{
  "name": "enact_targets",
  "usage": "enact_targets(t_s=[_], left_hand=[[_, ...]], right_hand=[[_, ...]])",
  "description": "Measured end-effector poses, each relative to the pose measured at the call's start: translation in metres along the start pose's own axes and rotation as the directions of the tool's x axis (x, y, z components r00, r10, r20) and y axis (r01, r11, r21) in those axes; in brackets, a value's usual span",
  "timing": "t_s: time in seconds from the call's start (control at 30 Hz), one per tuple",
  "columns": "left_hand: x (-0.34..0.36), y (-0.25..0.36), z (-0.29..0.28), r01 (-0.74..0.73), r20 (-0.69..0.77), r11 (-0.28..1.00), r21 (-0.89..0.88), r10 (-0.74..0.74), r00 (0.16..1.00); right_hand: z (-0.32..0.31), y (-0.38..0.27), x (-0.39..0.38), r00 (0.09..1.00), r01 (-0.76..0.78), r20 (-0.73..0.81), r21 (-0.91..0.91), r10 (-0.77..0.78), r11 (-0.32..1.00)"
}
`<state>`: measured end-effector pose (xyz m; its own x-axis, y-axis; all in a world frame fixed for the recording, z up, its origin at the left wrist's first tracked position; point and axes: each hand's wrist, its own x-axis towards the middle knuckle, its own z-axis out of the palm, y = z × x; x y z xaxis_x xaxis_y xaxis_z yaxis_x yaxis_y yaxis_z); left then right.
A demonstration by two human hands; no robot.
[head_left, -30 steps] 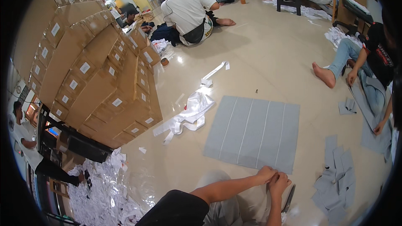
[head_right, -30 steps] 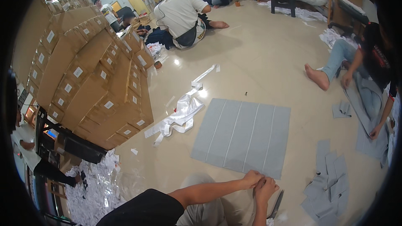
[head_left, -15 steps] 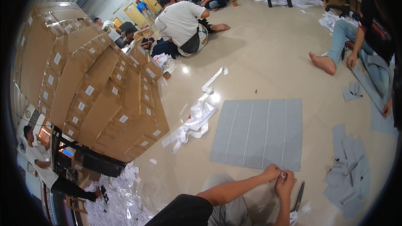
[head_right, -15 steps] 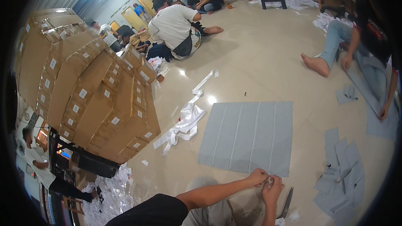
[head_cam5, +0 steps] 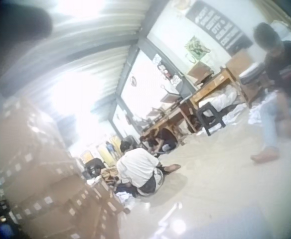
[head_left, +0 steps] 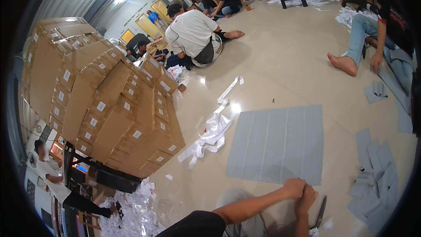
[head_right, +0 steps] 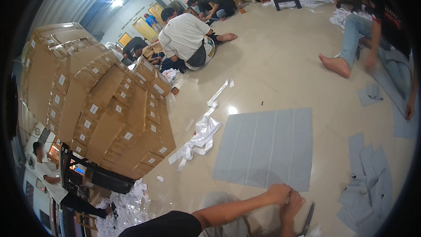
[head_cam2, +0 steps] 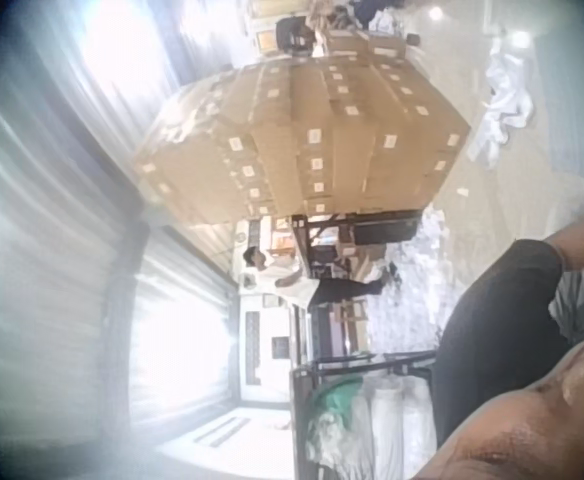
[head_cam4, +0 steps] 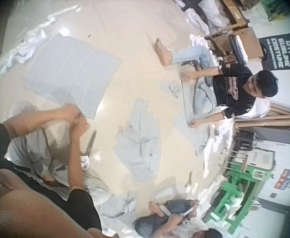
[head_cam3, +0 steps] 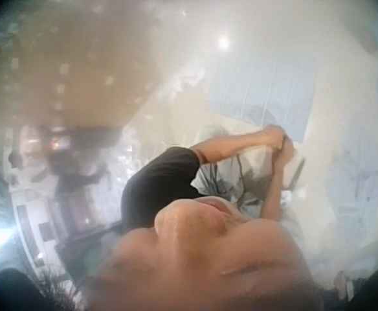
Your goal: The person sits on the floor and uses scissors to cut a large piece of grey fabric into smaller strips. They then fold the cut pieces and tie them together with a white string.
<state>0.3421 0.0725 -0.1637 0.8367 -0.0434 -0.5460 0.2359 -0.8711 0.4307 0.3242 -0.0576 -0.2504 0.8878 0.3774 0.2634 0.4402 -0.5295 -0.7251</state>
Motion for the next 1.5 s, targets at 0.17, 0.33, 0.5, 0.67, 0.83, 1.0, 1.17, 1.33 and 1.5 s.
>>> enact_targets(t_s=[0.17, 0.33, 0.5, 0.67, 0.83, 1.0, 1.17, 1.33, 1.5], left_hand=[[-0.001, -0.005, 0.007, -0.004, -0.033, 1.000, 0.001, 0.004, 0.999], [0.000, -0.006, 0.001, 0.059, -0.077, 0.998, -0.033, -0.061, 0.995], [0.009, -0.035, 0.014, -0.028, -0.219, 1.000, 0.004, 0.028, 0.975], [0.020, -0.036, 0.032, -0.182, -0.261, 0.983, 0.003, 0.176, 0.949], [0.036, -0.030, 0.024, -0.240, -0.260, 0.971, -0.015, 0.228, 0.938], [0.041, -0.065, 0.033, -0.135, -0.162, 0.991, 0.024, 0.137, 0.977], [0.019, -0.033, -0.005, -0.196, -0.169, 0.970, -0.142, 0.171, 0.971], [0.020, -0.035, -0.010, -0.137, -0.124, 0.972, -0.192, 0.115, 0.986], [0.014, -0.038, -0.007, -0.136, -0.178, 0.988, -0.065, 0.123, 0.976]], right_hand=[[0.012, 0.016, -0.002, 0.998, 0.067, -0.011, -0.062, -0.068, 0.996], [0.010, 0.013, 0.004, 0.993, 0.059, -0.110, 0.092, -0.049, 0.994], [0.000, -0.003, 0.005, 0.995, -0.052, -0.080, 0.128, 0.062, 0.990], [0.002, 0.000, -0.001, 0.989, -0.111, -0.080, 0.145, 0.123, 0.983], [0.008, 0.020, 0.006, 0.981, -0.051, -0.181, 0.134, 0.075, 0.990], [0.023, 0.037, 0.000, 0.994, -0.058, -0.084, 0.155, 0.072, 0.986], [-0.009, 0.016, 0.013, 0.975, -0.144, -0.124, 0.264, 0.182, 0.954], [-0.008, 0.017, 0.014, 0.959, -0.237, -0.080, 0.305, 0.273, 0.922], [-0.002, 0.018, 0.011, 0.951, -0.230, -0.113, 0.358, 0.287, 0.905]])
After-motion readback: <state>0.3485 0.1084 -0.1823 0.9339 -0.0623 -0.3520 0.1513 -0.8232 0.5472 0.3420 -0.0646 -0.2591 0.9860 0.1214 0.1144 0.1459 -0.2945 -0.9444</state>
